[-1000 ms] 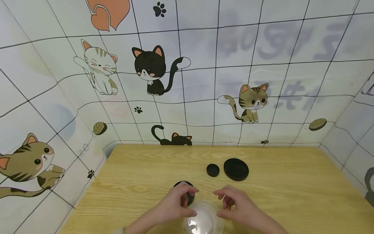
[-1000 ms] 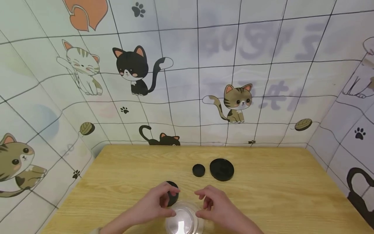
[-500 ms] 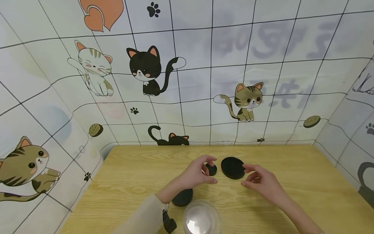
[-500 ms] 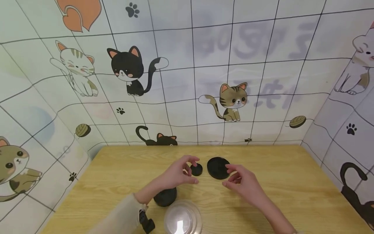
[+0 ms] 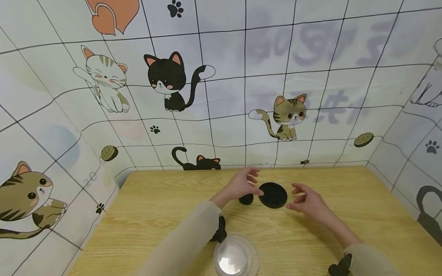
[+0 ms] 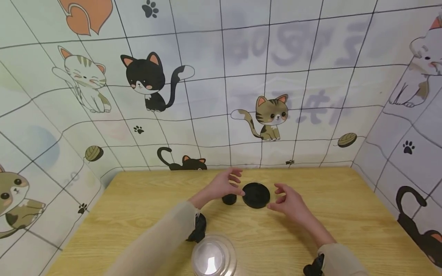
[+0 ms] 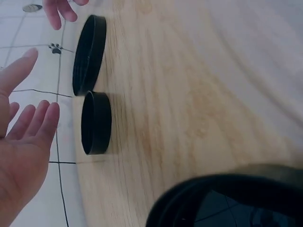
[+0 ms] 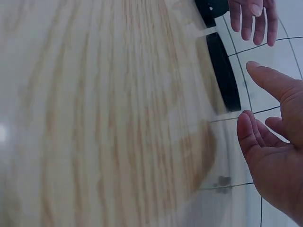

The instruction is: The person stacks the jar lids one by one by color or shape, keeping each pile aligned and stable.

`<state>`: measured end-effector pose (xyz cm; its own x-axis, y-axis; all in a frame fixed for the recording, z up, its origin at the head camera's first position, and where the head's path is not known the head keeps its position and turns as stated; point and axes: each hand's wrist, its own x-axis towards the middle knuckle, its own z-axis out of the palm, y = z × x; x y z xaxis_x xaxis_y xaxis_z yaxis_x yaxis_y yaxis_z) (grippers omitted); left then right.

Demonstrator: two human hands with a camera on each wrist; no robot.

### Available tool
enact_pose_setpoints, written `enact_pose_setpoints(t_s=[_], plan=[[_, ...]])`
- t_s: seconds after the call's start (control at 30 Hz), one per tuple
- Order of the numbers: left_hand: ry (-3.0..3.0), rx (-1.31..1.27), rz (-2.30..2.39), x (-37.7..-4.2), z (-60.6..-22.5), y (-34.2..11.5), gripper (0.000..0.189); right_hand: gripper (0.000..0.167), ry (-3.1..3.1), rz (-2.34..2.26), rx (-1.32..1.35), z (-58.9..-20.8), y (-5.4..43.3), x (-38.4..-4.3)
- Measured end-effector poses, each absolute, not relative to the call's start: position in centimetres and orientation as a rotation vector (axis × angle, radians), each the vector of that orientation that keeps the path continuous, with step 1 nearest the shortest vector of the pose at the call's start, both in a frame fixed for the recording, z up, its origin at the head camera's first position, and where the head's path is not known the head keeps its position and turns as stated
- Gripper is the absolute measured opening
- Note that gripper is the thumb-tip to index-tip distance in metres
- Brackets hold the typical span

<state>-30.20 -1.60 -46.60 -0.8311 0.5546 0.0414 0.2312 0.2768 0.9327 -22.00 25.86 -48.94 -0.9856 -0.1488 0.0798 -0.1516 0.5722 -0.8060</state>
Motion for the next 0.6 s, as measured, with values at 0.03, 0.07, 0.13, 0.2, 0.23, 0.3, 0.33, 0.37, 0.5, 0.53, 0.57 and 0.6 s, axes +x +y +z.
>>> enact_pose_setpoints(t_s=[0.03, 0.07, 0.13, 0.2, 0.23, 0.3, 0.33, 0.37, 0.5, 0.53, 0.57, 0.6], plan=[[2.262, 0.719, 1.546, -30.4, -46.8, -1.4, 0.076, 0.085, -2.796, 1.424, 0.269, -49.2, 25.9, -22.3], [2.266, 0.722, 1.513, -30.6, -46.9, -1.3, 0.079, 0.086, -2.809, 1.420, 0.268, -49.5, 26.0, -22.6], [2.284, 0.729, 1.442, -30.9, -47.3, -1.0, 0.083, 0.090, -2.836, 1.411, 0.258, -49.9, 26.0, -23.0], [2.305, 0.739, 1.374, -31.1, -47.6, -0.7, 0.086, 0.091, -2.853, 1.402, 0.250, -50.1, 26.0, -23.4], [2.314, 0.743, 1.347, -31.2, -47.7, -0.6, 0.086, 0.092, -2.857, 1.404, 0.246, -50.1, 26.0, -23.5], [2.323, 0.738, 1.317, -31.4, -47.9, -0.4, 0.084, 0.092, -2.863, 1.406, 0.261, -50.2, 25.9, -23.7], [2.328, 0.735, 1.307, -31.4, -47.9, -0.4, 0.083, 0.091, -2.863, 1.396, 0.277, -50.1, 25.8, -23.8], [2.334, 0.729, 1.296, -31.5, -48.0, -0.4, 0.081, 0.091, -2.864, 1.387, 0.291, -50.2, 25.8, -23.9], [2.361, 0.706, 1.261, -31.4, -48.1, -0.3, 0.079, 0.088, -2.870, 1.357, 0.335, -50.5, 25.5, -24.2], [2.368, 0.704, 1.254, -31.4, -48.1, -0.3, 0.078, 0.087, -2.870, 1.351, 0.330, -50.6, 25.4, -24.2], [2.373, 0.703, 1.252, -31.4, -48.1, -0.3, 0.077, 0.086, -2.871, 1.349, 0.326, -50.6, 25.4, -24.3], [2.377, 0.703, 1.252, -31.4, -48.1, -0.3, 0.075, 0.086, -2.872, 1.345, 0.324, -50.6, 25.3, -24.3]])
